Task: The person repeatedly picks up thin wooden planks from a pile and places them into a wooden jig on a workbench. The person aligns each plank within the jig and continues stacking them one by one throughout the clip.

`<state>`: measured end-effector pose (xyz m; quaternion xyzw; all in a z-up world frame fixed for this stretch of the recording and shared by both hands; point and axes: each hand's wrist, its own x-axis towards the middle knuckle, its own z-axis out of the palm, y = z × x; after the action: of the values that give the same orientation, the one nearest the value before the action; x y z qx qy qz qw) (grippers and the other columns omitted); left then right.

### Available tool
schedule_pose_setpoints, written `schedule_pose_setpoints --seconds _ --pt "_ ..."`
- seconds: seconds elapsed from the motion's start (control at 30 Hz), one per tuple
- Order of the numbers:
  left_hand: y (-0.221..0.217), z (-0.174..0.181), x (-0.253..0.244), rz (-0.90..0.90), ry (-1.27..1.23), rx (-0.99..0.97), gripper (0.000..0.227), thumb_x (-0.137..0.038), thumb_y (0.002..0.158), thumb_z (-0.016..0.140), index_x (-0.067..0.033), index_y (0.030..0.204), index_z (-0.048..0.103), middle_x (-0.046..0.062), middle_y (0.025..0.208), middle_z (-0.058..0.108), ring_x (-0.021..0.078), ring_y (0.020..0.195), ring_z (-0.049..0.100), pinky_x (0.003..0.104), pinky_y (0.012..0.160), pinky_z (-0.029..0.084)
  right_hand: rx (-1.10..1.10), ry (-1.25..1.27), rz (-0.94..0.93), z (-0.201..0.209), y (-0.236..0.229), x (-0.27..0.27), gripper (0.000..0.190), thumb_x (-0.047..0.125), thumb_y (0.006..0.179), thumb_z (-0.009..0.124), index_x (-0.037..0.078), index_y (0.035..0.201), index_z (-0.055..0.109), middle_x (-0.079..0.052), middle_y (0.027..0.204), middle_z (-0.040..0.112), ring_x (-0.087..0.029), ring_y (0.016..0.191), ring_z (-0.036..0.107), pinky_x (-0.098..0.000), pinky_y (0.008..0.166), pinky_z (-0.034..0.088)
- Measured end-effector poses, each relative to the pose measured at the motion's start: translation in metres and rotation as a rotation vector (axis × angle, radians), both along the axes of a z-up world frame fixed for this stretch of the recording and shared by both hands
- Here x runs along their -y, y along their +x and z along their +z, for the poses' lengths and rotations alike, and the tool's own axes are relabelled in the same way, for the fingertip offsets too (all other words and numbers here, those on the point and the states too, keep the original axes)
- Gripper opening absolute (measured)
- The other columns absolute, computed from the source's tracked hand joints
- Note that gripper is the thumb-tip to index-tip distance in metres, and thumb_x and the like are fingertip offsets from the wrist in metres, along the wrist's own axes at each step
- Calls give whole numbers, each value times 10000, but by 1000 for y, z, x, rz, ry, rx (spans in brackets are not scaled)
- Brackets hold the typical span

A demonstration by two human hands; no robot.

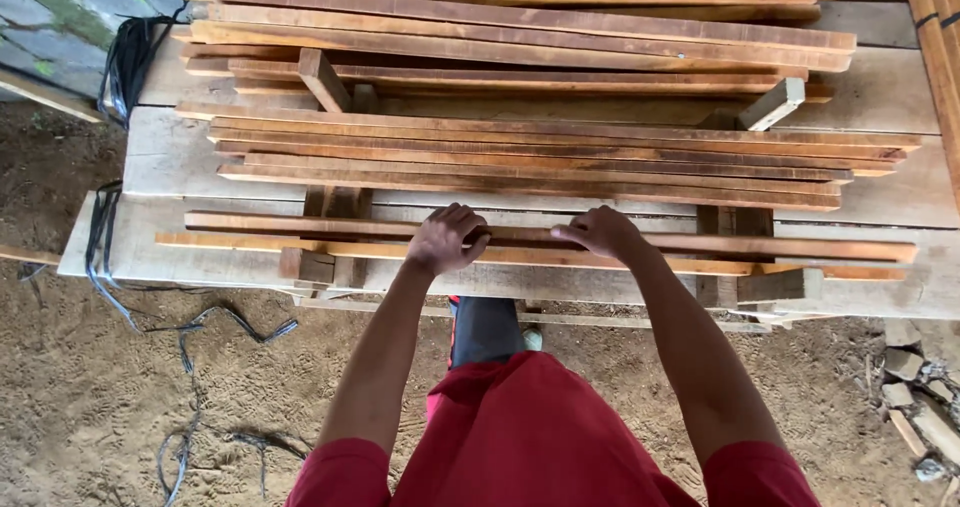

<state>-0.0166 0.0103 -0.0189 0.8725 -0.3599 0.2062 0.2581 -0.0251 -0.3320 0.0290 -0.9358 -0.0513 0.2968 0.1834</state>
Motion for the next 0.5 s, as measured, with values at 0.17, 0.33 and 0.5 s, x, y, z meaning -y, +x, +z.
schedule_pose_setpoints --seconds 0.17,0.33,0.5 --pt "-2 19 -4 39 3 -137 180 -319 818 763 -203 949 722 24 855 664 258 839 693 415 727 597 217 8 -27 20 -15 -14 548 722 905 581 235 1096 744 -101 1021 762 -373 1026 719 -511 945 560" --pt "2 18 0 54 6 -158 168 -316 818 781 -212 937 724 19 845 669 252 833 700 414 719 605 449 247 19 -3 -17 -2 555 433 704 906 187 1106 611 -62 1037 690 -347 1040 695 -506 939 556" --pt "7 1 0 162 -29 23 184 -368 839 754 -219 943 727 -10 884 665 206 879 690 364 800 566 888 295 137 -26 -22 1 408 541 858 793 173 1012 708 -79 938 678 -321 887 718 -458 783 596"
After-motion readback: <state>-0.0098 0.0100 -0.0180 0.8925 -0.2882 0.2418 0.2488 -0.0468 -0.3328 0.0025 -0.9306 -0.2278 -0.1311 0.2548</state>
